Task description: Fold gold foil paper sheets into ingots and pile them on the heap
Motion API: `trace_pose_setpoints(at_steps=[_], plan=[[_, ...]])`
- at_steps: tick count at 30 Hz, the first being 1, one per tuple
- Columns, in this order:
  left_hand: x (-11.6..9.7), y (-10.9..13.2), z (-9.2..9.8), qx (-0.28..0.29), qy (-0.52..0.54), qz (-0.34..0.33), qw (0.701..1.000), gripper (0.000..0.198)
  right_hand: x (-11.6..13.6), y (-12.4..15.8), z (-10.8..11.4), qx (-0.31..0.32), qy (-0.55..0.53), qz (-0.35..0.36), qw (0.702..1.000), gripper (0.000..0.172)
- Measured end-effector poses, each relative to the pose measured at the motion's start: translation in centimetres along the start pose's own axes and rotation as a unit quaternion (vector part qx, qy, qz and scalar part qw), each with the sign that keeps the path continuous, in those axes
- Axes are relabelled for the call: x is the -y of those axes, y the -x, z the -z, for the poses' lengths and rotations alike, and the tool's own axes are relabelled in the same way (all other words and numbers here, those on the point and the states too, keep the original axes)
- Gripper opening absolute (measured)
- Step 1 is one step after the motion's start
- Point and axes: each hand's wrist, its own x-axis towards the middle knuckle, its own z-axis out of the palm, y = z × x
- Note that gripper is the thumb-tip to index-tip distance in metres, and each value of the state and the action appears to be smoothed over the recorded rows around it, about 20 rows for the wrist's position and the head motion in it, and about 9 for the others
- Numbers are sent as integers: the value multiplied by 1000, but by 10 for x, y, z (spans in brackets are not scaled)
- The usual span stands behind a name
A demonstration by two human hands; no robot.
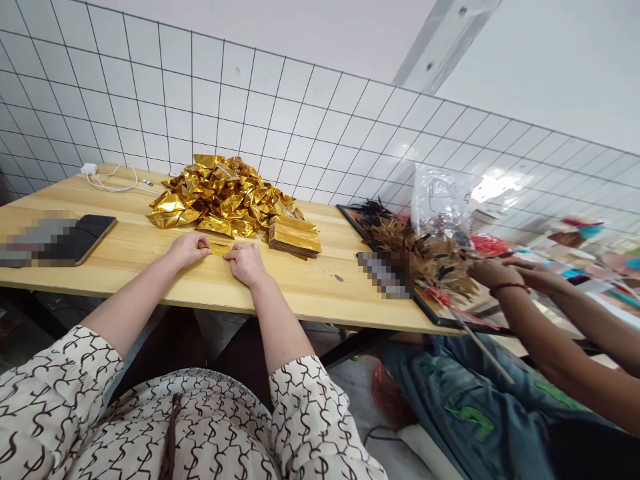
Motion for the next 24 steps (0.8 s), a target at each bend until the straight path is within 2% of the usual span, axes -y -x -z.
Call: trace_pose_setpoints(at_steps=[5,10,12,16,20,24], plan=[[11,-4,0,0,55,12,998,5,-12,3,0,-19,-9,-36,999,36],[21,-5,-2,-6,58,14,998,10,-16,4,0,-35,-13,-44,998,37],[23,-4,-4,-27,37,-25,999,15,-14,3,1,-31,-15,-45,998,37],[22,-3,-10,-66,-8,-185,981,29,-11,4,3,-23,-19,-47,998,37],[18,-1,-17,-21,-30,-286,957,35,-10,4,3,-23,-13,-48,999,37],[17,1,-19,68,-74,-302,948,50,-10,4,2,-25,-4,-43,999,36]])
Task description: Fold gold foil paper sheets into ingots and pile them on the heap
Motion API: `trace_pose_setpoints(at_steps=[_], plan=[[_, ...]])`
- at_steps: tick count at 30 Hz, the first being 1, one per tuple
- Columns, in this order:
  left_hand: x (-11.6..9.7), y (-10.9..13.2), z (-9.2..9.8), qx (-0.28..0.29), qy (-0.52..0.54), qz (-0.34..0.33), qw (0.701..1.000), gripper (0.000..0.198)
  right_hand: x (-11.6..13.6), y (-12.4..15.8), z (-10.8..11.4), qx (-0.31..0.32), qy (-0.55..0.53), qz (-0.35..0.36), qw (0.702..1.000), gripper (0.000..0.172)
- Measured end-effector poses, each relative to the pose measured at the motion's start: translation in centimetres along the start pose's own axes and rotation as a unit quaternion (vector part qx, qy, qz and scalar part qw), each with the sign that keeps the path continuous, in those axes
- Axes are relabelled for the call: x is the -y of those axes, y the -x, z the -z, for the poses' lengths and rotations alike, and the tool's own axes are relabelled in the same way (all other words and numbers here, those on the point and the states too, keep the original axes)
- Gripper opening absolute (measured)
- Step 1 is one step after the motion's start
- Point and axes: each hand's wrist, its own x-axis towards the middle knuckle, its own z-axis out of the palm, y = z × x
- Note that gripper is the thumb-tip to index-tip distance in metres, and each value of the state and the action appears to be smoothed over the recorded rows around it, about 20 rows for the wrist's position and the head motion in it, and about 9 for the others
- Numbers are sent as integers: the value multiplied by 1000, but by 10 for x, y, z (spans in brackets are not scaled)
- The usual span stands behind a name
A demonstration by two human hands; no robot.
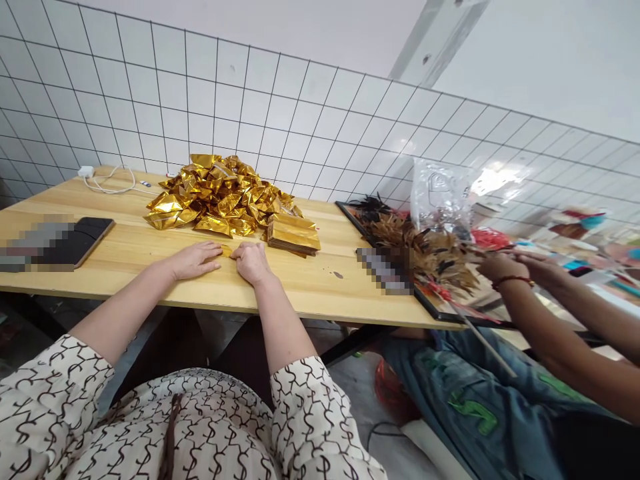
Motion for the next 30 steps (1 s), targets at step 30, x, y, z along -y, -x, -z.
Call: trace_pose_setpoints(at_steps=[30], plan=[[-1,25,16,48,15,122,991,71,-6,5,2,83,-17,3,996,35]])
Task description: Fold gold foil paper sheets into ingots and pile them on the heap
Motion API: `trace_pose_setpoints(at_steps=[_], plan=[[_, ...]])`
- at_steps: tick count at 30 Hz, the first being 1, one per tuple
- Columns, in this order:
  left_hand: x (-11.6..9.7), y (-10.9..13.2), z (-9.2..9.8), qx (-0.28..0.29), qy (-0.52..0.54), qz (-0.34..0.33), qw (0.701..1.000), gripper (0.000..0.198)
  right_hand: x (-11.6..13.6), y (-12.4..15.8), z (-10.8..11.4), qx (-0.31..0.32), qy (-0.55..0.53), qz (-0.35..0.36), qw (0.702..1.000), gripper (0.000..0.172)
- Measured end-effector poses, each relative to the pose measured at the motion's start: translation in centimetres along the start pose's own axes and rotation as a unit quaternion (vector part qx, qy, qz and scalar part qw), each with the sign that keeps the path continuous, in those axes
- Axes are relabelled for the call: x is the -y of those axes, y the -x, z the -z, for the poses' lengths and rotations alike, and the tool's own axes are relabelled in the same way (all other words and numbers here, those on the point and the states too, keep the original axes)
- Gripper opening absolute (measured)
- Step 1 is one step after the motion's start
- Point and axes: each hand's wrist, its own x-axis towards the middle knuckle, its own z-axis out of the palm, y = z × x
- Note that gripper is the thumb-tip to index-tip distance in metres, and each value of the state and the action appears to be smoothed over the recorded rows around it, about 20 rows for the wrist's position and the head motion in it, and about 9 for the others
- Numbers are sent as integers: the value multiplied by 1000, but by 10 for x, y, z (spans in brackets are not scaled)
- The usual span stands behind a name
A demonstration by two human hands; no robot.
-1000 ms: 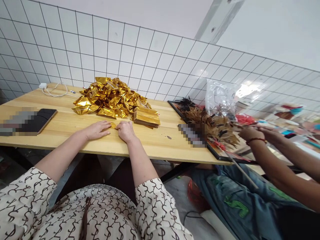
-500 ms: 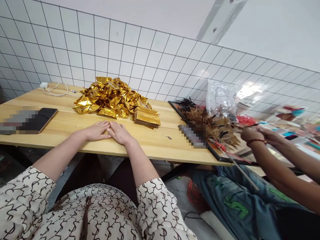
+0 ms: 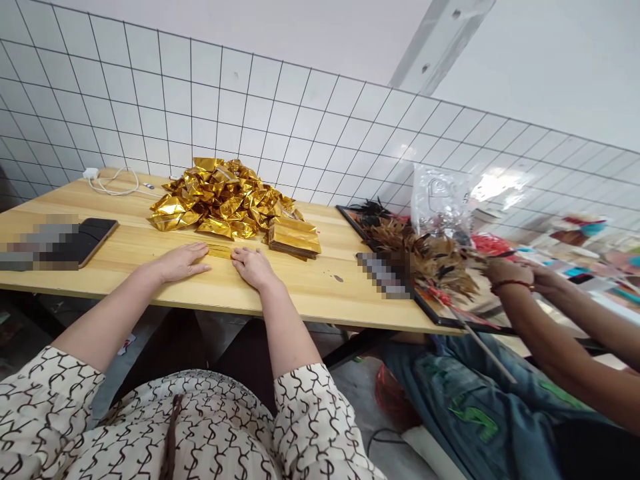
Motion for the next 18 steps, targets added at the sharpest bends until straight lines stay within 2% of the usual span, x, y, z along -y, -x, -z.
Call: trace_pose_setpoints(at_steps=[5,10,14,18], plan=[[4,-1,4,-55,2,28,998,44,1,1,2,-37,17,-24,999,24],[10,-6,1,-114,57,77,989,23,3,0,4,-75,36,-48,995,17],[13,-9,-3,-155,94,90,979,17,8,-1,5,-90,60,-85,990,13],[12,-10,-2,-149,78,81,982,17,12,-1,5,-102,63,-73,990,11]])
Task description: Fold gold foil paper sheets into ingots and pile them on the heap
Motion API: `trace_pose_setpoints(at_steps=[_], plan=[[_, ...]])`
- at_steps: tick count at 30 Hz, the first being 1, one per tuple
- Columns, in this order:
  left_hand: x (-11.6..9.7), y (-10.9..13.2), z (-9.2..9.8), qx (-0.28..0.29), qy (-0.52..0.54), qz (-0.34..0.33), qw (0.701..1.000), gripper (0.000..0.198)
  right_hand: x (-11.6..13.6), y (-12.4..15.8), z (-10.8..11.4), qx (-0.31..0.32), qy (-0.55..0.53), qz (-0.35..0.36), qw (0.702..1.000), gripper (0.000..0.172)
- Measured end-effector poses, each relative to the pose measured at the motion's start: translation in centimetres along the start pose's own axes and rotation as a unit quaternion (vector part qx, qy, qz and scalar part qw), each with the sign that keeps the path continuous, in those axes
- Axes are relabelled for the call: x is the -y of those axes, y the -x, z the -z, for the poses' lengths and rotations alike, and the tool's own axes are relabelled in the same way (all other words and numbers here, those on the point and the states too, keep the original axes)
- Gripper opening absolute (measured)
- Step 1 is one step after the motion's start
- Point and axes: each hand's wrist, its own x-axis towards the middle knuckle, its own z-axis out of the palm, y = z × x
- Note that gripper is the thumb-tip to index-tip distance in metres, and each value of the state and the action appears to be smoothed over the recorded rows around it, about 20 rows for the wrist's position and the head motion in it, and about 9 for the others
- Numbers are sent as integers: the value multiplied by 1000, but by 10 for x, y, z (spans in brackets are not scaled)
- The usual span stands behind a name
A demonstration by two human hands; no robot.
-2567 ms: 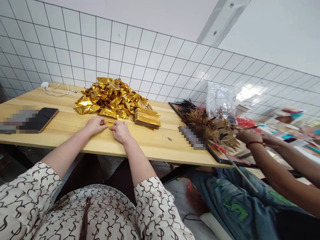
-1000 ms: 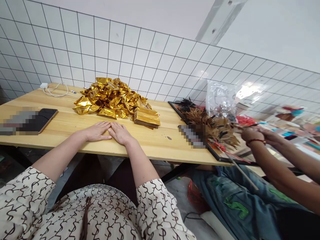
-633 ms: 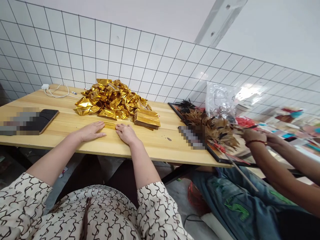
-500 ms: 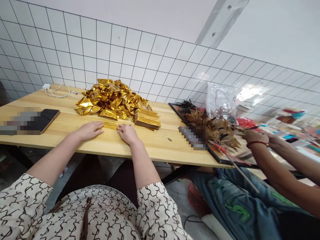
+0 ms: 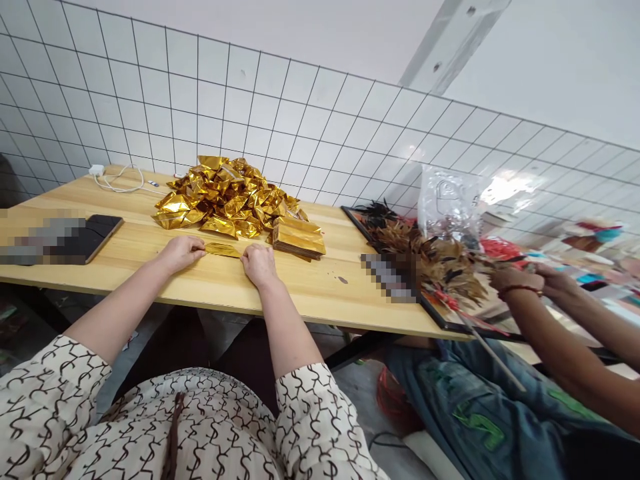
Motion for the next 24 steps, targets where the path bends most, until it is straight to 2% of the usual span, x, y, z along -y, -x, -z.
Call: trace_pose_setpoints(at_steps=[4,12,24], plan=[[-5,1,4,14,-30,-8,999,19,0,0,0,2,-18,10,1000,10],[-8,0,4,2,-27,-13,1000,18,-8,-3,-9,-11,-47,49,998,13],[-10,2,3,-6,-19,-49,999,22,-10,-5,-13,-26,-89,26,995,15]])
